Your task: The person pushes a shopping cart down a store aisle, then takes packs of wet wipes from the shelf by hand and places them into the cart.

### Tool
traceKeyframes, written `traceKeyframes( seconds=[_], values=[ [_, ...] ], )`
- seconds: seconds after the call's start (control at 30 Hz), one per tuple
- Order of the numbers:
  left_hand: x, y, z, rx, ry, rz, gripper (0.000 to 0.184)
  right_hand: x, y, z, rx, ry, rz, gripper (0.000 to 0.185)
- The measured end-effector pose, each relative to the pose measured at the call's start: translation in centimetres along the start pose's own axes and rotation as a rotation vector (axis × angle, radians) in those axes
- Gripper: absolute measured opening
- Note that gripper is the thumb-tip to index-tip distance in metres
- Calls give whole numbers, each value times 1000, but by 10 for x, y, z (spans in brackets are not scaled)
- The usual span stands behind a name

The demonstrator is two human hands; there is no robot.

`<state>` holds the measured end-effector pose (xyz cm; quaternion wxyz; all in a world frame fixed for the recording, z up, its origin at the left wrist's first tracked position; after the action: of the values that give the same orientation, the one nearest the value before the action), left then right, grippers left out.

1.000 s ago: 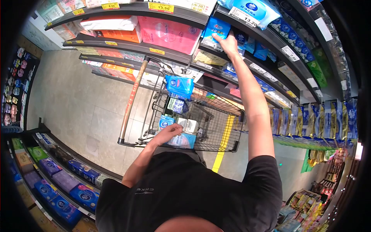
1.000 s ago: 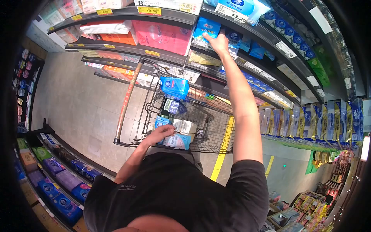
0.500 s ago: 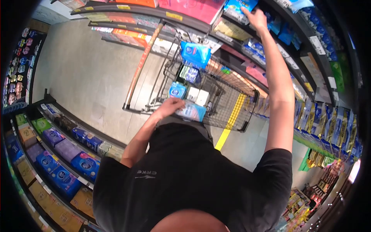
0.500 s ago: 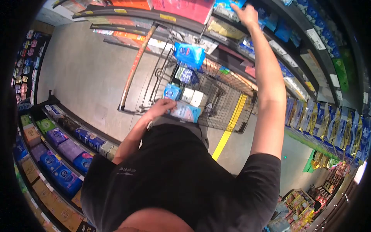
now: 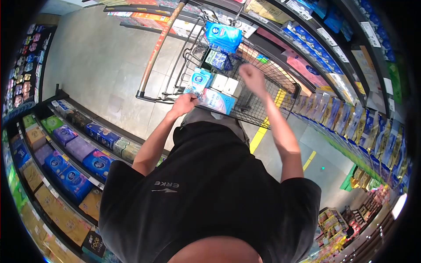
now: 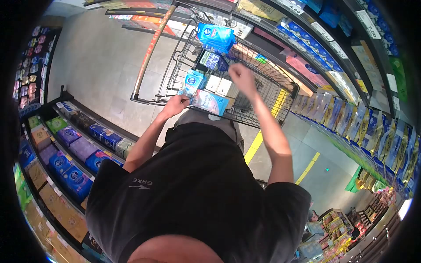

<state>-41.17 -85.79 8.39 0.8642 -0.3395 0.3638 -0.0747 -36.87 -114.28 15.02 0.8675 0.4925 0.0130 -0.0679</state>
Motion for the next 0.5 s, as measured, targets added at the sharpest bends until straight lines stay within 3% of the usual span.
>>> traceKeyframes(
  seconds=[0.1, 0.2, 0.33, 0.5],
  values=[
    [-3, -1, -17, -27, -50, 29, 29, -55, -64, -43, 77, 166, -151, 22],
    [-7, -8, -22, -10, -238, 81, 32, -86, -93, -66, -69, 234, -150, 34],
    [-9, -8, -39, 59, -267, 124, 37, -99, -110, -82, -160, 251, -148, 52],
    [-13, -3, -42, 141, -454, 157, 42, -101, -119, -92, -201, 241, -153, 49]
  ],
)
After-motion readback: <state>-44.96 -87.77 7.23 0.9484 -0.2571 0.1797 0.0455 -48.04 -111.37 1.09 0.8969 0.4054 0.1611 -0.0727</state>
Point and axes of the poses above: each hand's wrist, its own x-axis towards the middle knuckle, its own z-axis out of the back of the hand, y = z × x, the point moved 7 cm from there along x, towards the middle knuckle, and after that the axes turned 1 degree about z, right-handed, at the moved point
